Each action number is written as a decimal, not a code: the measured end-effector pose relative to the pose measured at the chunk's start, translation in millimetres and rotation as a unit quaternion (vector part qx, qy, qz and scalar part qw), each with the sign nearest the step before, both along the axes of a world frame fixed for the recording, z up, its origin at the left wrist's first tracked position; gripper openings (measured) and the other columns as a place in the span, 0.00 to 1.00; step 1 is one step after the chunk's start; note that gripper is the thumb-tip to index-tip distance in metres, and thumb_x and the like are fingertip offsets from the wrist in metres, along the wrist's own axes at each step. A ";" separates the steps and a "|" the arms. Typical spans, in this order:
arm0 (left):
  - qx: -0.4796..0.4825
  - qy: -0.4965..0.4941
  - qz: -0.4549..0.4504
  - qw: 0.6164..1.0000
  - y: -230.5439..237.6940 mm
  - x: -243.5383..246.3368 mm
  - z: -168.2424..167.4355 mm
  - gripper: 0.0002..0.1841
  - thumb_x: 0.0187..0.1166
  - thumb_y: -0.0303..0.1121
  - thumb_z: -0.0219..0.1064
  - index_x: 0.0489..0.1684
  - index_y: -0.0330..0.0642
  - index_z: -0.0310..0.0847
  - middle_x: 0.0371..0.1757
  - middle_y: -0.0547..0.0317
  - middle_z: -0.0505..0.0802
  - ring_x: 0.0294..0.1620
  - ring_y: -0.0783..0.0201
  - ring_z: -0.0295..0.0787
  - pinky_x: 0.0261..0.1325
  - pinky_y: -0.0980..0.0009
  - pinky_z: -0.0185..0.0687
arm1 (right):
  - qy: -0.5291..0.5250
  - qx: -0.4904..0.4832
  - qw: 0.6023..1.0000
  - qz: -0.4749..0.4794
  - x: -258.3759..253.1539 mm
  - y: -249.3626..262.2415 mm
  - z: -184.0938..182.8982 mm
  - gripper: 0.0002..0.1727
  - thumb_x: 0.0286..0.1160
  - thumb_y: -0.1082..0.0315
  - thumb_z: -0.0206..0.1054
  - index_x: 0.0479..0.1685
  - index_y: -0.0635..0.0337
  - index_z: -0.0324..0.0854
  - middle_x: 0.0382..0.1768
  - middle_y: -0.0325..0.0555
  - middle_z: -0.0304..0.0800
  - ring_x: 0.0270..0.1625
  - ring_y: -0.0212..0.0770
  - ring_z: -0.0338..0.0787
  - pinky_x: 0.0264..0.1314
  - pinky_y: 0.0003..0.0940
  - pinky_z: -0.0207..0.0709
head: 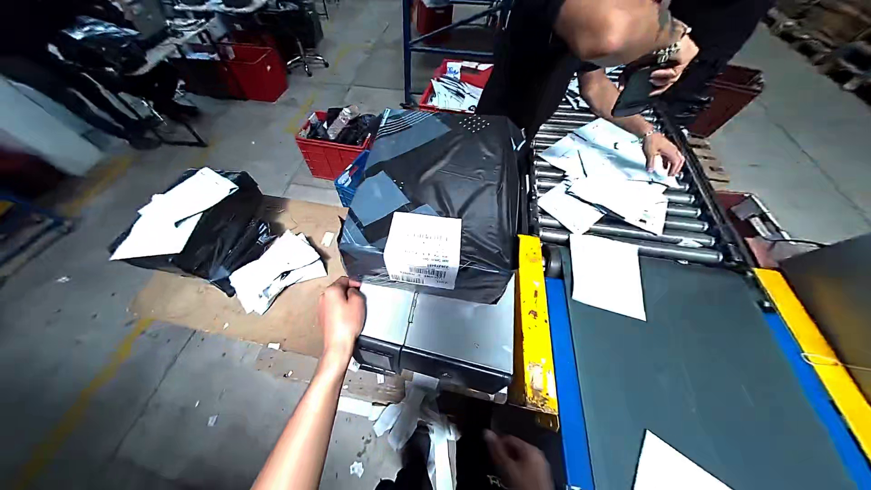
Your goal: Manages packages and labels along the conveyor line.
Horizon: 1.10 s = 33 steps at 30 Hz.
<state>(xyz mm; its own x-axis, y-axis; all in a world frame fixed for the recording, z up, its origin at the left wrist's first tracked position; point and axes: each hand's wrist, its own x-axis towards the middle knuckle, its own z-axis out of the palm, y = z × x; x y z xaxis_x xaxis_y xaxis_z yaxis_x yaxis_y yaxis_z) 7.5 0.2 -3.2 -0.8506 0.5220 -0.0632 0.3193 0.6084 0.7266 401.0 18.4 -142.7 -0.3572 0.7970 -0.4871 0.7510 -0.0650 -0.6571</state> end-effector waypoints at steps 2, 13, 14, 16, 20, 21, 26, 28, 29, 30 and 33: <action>-0.012 0.004 0.004 1.000 0.4 3.2 4.4 0.15 0.86 0.31 0.54 0.46 0.40 0.90 0.38 0.39 0.92 0.44 0.37 0.90 0.44 0.32 0.79 | 0.167 -0.090 0.980 -0.062 -85.9 -11.9 -0.6 0.18 0.79 0.52 0.73 0.43 0.60 0.94 0.35 0.45 0.98 0.35 0.40 0.96 0.41 0.43 0.92; -0.012 0.058 -0.034 0.998 14.0 4.9 -3.9 0.15 0.86 0.32 0.56 0.49 0.30 0.88 0.45 0.29 0.91 0.51 0.31 0.88 0.55 0.26 0.75 | 0.311 -0.085 0.918 -0.229 -70.7 4.3 20.4 0.10 0.78 0.70 0.72 0.33 0.70 0.90 0.23 0.47 0.94 0.21 0.35 0.90 0.26 0.33 0.87; -0.006 0.062 -0.031 0.998 16.9 3.7 -5.2 0.16 0.86 0.31 0.55 0.48 0.29 0.88 0.46 0.28 0.91 0.52 0.32 0.88 0.57 0.27 0.75 | 0.292 -0.042 0.921 -0.253 -29.1 36.8 11.1 0.09 0.78 0.72 0.70 0.36 0.71 0.90 0.25 0.48 0.95 0.23 0.38 0.92 0.28 0.36 0.89; -0.009 0.074 -0.026 0.997 18.0 1.2 -8.1 0.17 0.84 0.30 0.53 0.48 0.27 0.88 0.48 0.28 0.91 0.54 0.34 0.87 0.61 0.30 0.74 | 0.215 0.042 0.908 -0.357 52.0 122.0 -10.4 0.11 0.82 0.72 0.64 0.37 0.71 0.87 0.27 0.48 0.94 0.25 0.40 0.90 0.33 0.40 0.88; -0.017 0.059 -0.014 0.998 20.7 10.6 -1.4 0.18 0.84 0.27 0.49 0.51 0.25 0.86 0.53 0.34 0.91 0.57 0.55 0.86 0.66 0.55 0.76 | -0.111 0.004 0.914 -0.391 172.2 199.6 -54.8 0.25 0.78 0.45 0.73 0.38 0.64 0.92 0.35 0.53 0.96 0.41 0.52 0.94 0.54 0.57 0.84; -0.018 0.056 -0.010 0.998 22.3 12.2 0.4 0.19 0.83 0.27 0.48 0.52 0.24 0.85 0.53 0.36 0.91 0.57 0.60 0.85 0.67 0.61 0.75 | -0.193 -0.039 0.912 -0.359 187.2 190.2 -55.6 0.33 0.71 0.35 0.73 0.40 0.63 0.92 0.40 0.56 0.96 0.48 0.56 0.94 0.58 0.60 0.82; 0.019 0.056 -0.016 0.998 23.8 11.2 -5.2 0.15 0.84 0.25 0.52 0.50 0.23 0.84 0.50 0.30 0.90 0.53 0.44 0.86 0.61 0.42 0.77 | -0.328 -0.061 0.892 -0.306 219.6 103.0 -22.4 0.53 0.71 0.18 0.52 0.57 0.67 0.89 0.57 0.69 0.92 0.65 0.68 0.90 0.66 0.71 0.77; 0.020 0.062 -0.010 0.998 15.9 5.1 -3.1 0.14 0.85 0.26 0.55 0.47 0.27 0.87 0.46 0.32 0.92 0.50 0.40 0.89 0.58 0.35 0.79 | -0.222 -0.009 0.936 -0.275 165.0 68.3 -8.0 0.49 0.79 0.24 0.49 0.38 0.68 0.92 0.38 0.68 0.94 0.45 0.67 0.93 0.51 0.71 0.80; 0.015 0.059 -0.003 0.998 12.2 2.1 -1.4 0.13 0.85 0.27 0.56 0.46 0.30 0.88 0.43 0.35 0.92 0.47 0.41 0.90 0.54 0.35 0.80 | -0.133 -0.008 0.965 -0.225 121.0 49.5 -1.5 0.44 0.81 0.29 0.53 0.31 0.65 0.92 0.30 0.61 0.93 0.35 0.61 0.93 0.43 0.67 0.82; 0.011 0.051 0.002 0.999 11.0 -0.7 0.5 0.13 0.85 0.27 0.56 0.46 0.32 0.89 0.41 0.36 0.92 0.45 0.41 0.90 0.52 0.34 0.80 | -0.030 -0.015 0.984 -0.173 71.5 29.5 1.5 0.35 0.82 0.36 0.60 0.30 0.63 0.91 0.26 0.54 0.92 0.31 0.54 0.91 0.39 0.61 0.84; 0.007 0.035 -0.005 0.999 11.1 -0.2 1.9 0.14 0.86 0.30 0.56 0.44 0.34 0.89 0.40 0.36 0.92 0.45 0.36 0.90 0.50 0.30 0.78 | 0.184 -0.133 0.970 -0.084 -58.9 -5.9 -0.8 0.20 0.82 0.53 0.70 0.55 0.62 0.91 0.42 0.48 0.97 0.39 0.43 0.96 0.45 0.46 0.91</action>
<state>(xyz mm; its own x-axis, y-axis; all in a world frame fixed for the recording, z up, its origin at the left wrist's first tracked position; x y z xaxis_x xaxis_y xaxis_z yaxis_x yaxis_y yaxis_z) 7.3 11.3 -1.3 -0.8473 0.5310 0.0039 0.3758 0.5945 0.7109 342.1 12.5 -143.5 -0.4223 0.7221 -0.5479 0.4325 -0.3707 -0.8219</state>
